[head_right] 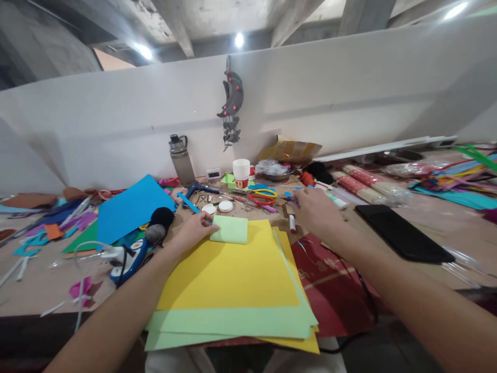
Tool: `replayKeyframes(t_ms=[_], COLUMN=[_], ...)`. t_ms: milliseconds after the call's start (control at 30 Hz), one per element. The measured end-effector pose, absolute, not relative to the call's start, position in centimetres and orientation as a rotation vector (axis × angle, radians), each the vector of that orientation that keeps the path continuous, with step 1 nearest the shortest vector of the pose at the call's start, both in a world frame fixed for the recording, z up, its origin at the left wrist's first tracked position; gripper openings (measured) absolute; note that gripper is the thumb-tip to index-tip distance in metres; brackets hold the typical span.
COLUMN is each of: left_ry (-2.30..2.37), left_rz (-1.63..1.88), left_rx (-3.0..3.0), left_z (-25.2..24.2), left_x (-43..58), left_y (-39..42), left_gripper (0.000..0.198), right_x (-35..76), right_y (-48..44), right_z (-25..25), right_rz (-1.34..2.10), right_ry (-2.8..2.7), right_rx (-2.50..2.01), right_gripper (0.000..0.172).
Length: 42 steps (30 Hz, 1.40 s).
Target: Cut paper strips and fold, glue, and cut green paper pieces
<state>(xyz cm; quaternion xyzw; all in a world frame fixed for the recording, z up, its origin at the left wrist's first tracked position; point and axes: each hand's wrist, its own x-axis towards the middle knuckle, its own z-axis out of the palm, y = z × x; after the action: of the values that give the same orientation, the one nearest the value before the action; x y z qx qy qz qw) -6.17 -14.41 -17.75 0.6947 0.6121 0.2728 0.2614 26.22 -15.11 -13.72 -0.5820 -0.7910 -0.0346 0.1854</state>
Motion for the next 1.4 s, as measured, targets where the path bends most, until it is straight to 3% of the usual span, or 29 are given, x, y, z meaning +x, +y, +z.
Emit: replayKeyframes(t_ms=[300,600,800,1100,1400], left_ry=[1.748,1.669,1.664,1.832,1.803], left_rz=[0.7,0.7,0.541,0.41,0.613], left_rx=[1.965,1.941,1.716,1.931,1.62], left_z=[-18.3,-18.6,-18.0,-16.5,-17.2], left_x=[-5.6,-6.4,-6.7,-5.9,-6.3], left_y=[-14.4,-14.3,-14.7,-15.4,-15.1], left_gripper=[0.027,0.011,0.023,0.014,0.037], right_x=[14.2,13.8,13.7,13.7,13.7], right_y=[-16.9,-17.3,-17.3,-16.6,-16.0], right_z=[-16.7,-18.5,-19.2,-20.2,-20.4], right_rz=[0.067,0.246,0.19,0.202,0.444], right_ry=[-2.485,-2.555,-2.578,-2.562,-2.37], right_rx=[-0.895,-0.946,-0.897,-0.829,-0.836], right_gripper=[0.021,0.029,0.031,0.031,0.019])
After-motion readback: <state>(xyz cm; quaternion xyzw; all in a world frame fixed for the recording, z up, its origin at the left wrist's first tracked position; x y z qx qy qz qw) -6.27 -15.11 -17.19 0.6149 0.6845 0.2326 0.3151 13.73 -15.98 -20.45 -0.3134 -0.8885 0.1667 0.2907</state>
